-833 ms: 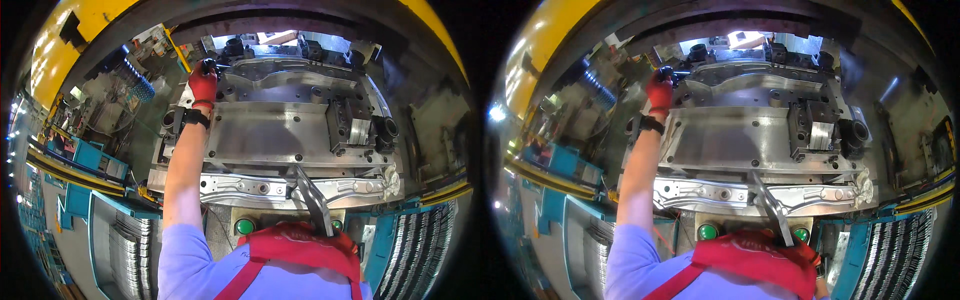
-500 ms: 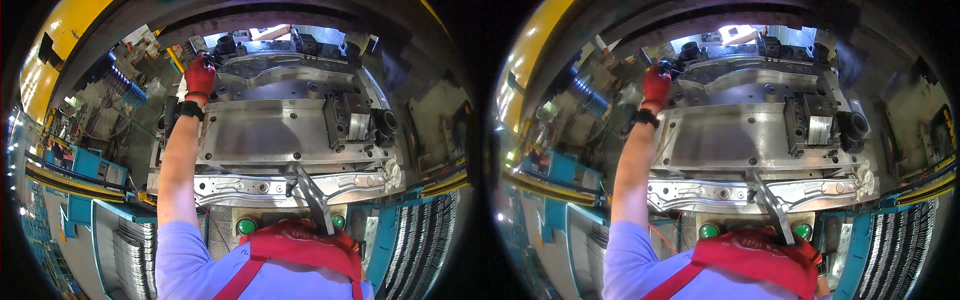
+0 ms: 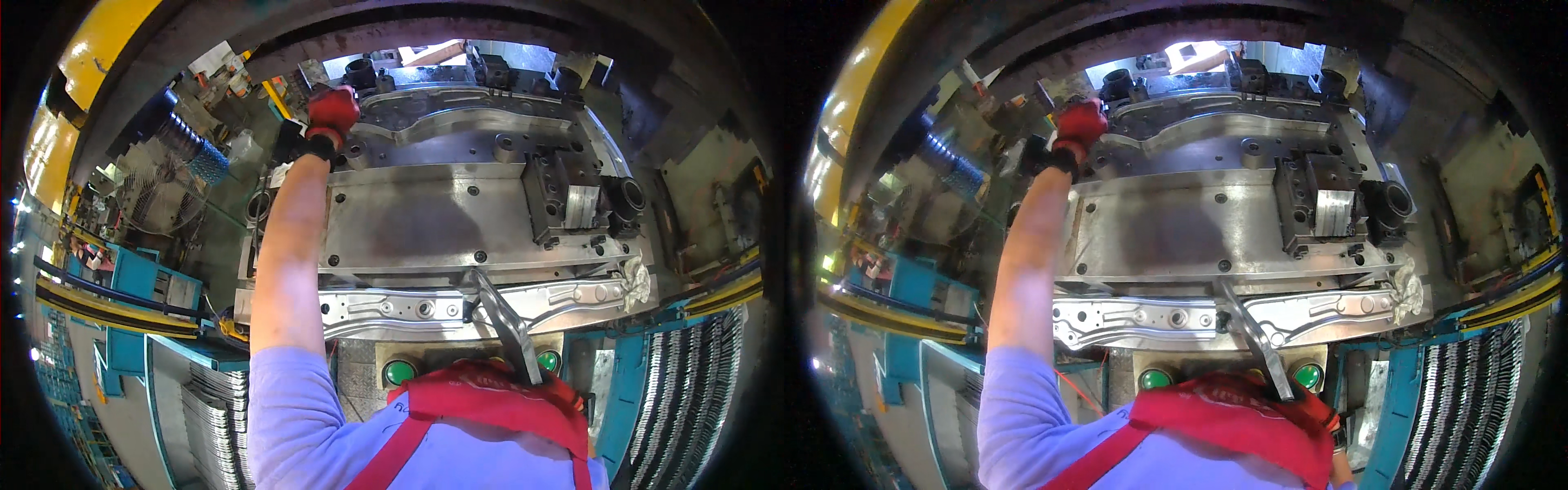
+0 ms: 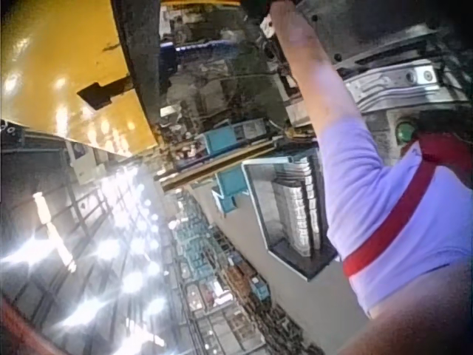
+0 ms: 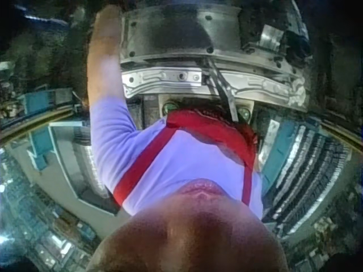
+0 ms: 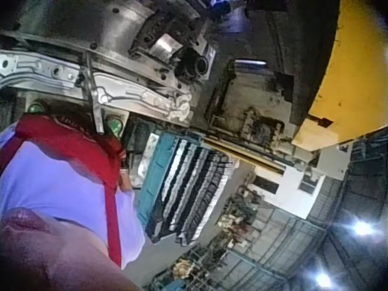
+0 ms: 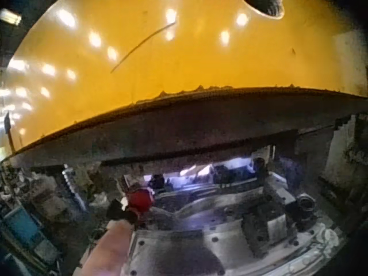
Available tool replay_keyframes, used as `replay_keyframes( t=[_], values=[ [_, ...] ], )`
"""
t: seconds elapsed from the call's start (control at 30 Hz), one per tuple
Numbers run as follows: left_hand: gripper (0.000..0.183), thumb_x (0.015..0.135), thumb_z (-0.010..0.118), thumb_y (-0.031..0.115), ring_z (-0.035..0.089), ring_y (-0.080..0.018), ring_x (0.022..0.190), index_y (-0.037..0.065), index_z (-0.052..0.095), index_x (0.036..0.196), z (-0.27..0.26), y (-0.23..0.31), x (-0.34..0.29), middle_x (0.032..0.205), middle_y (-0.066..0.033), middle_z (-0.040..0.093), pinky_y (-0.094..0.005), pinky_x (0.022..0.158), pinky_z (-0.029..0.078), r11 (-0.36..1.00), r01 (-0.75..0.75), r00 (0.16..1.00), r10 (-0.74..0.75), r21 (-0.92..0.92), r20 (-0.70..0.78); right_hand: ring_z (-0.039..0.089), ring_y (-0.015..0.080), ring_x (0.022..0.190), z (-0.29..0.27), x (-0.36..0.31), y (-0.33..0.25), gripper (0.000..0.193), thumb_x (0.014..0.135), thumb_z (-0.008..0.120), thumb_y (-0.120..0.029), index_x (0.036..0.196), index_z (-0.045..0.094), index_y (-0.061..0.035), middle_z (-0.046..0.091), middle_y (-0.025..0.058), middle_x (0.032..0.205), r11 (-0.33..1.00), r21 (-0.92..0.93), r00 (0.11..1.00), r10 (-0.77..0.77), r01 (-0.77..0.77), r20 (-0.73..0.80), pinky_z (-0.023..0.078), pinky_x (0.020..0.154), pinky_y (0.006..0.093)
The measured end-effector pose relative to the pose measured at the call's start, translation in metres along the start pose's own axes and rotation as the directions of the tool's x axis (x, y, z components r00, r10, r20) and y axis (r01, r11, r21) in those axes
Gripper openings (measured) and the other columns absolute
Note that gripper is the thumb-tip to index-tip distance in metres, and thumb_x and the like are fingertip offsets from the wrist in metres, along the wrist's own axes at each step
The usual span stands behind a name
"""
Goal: Operating a large industrial stamping press to form metal automotive components.
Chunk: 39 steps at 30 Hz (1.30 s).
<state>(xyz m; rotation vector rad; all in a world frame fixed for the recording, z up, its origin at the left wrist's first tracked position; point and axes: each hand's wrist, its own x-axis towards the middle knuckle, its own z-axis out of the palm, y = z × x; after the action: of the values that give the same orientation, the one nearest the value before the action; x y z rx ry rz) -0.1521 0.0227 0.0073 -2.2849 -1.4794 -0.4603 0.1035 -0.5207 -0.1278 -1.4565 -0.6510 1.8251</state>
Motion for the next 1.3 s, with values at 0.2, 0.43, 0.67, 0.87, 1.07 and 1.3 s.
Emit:
replay_keyframes(
  t=[0.2, 0.43, 0.67, 0.87, 1.07, 1.3],
  values=[
    [0.025, 0.077, 0.050, 0.025, 0.061, -0.0326, 0.084, 0.007, 0.063, 0.088, -0.005, -0.003, -0.004, 0.088, -0.0155, 0.064, -0.0434, 0.073, 0.049, 0.990, 0.076, 0.997, -0.076, -0.121, 0.004, 0.048, 0.0186, 0.112, 0.001, 0.000, -0.003, 0.063, 0.080, 0.066, -0.014, 0.132, 0.034, -0.0029, 0.049, 0.0093, 0.125, 1.000, 0.010, 1.000, 0.021, -0.021, 0.009, 0.038, 0.096, 0.0310],
    [0.024, 0.080, 0.049, 0.027, 0.061, -0.0345, 0.082, 0.009, 0.061, 0.089, -0.030, 0.007, 0.001, 0.087, -0.0171, 0.063, -0.0450, 0.072, 0.048, 0.979, 0.085, 0.993, -0.097, -0.184, -0.061, 0.049, 0.0190, 0.112, 0.011, -0.006, -0.010, 0.065, 0.078, 0.067, -0.016, 0.132, 0.033, -0.0026, 0.049, 0.0087, 0.125, 0.997, -0.075, 1.000, -0.015, 0.014, -0.016, 0.038, 0.096, 0.0307],
    [0.018, 0.080, 0.053, 0.027, 0.060, -0.0317, 0.076, 0.011, 0.057, 0.089, -0.048, 0.038, -0.070, 0.083, -0.0114, 0.062, -0.0409, 0.061, 0.047, 0.892, 0.017, 0.866, -0.239, -0.452, -0.440, 0.051, 0.0228, 0.110, -0.036, -0.018, 0.021, 0.075, 0.072, 0.069, -0.005, 0.135, 0.029, -0.0027, 0.048, 0.0118, 0.125, 0.993, -0.089, 0.996, -0.083, 0.080, -0.038, 0.042, 0.093, 0.0332],
    [0.029, 0.071, 0.062, 0.022, 0.056, -0.0285, 0.073, 0.014, 0.056, 0.098, -0.058, 0.079, -0.208, 0.080, -0.0076, 0.054, -0.0401, 0.057, 0.045, 0.925, -0.158, 0.950, 0.047, -0.347, -0.310, 0.047, 0.0217, 0.114, -0.068, -0.030, -0.003, 0.089, 0.064, 0.070, 0.002, 0.138, 0.021, -0.0028, 0.044, 0.0130, 0.128, 0.976, 0.037, 0.977, -0.215, 0.215, -0.008, 0.040, 0.093, 0.0342],
    [0.030, 0.068, 0.066, 0.029, 0.052, -0.0292, 0.081, 0.012, 0.057, 0.091, -0.050, 0.085, -0.235, 0.087, -0.0101, 0.051, -0.0406, 0.064, 0.043, 0.933, -0.095, 0.994, 0.070, -0.348, -0.082, 0.029, 0.0340, 0.127, -0.014, -0.006, -0.146, 0.106, 0.054, 0.081, -0.027, 0.138, 0.021, -0.0042, 0.033, 0.0180, 0.136, 0.337, -0.778, 0.656, -0.745, 0.531, 0.126, 0.024, 0.104, 0.0430],
    [0.047, 0.070, 0.066, 0.023, 0.051, -0.0314, 0.095, 0.010, 0.054, 0.114, -0.076, 0.077, -0.266, 0.106, -0.0136, 0.053, -0.0413, 0.081, 0.040, 0.811, -0.100, 0.962, -0.069, -0.577, -0.263, 0.032, 0.0393, 0.121, 0.067, 0.061, -0.272, 0.098, 0.055, 0.072, -0.048, 0.135, 0.028, -0.0113, 0.034, 0.0216, 0.132, -0.268, -0.964, 0.481, -0.845, -0.002, 0.234, 0.023, 0.101, 0.0501]
  ],
)
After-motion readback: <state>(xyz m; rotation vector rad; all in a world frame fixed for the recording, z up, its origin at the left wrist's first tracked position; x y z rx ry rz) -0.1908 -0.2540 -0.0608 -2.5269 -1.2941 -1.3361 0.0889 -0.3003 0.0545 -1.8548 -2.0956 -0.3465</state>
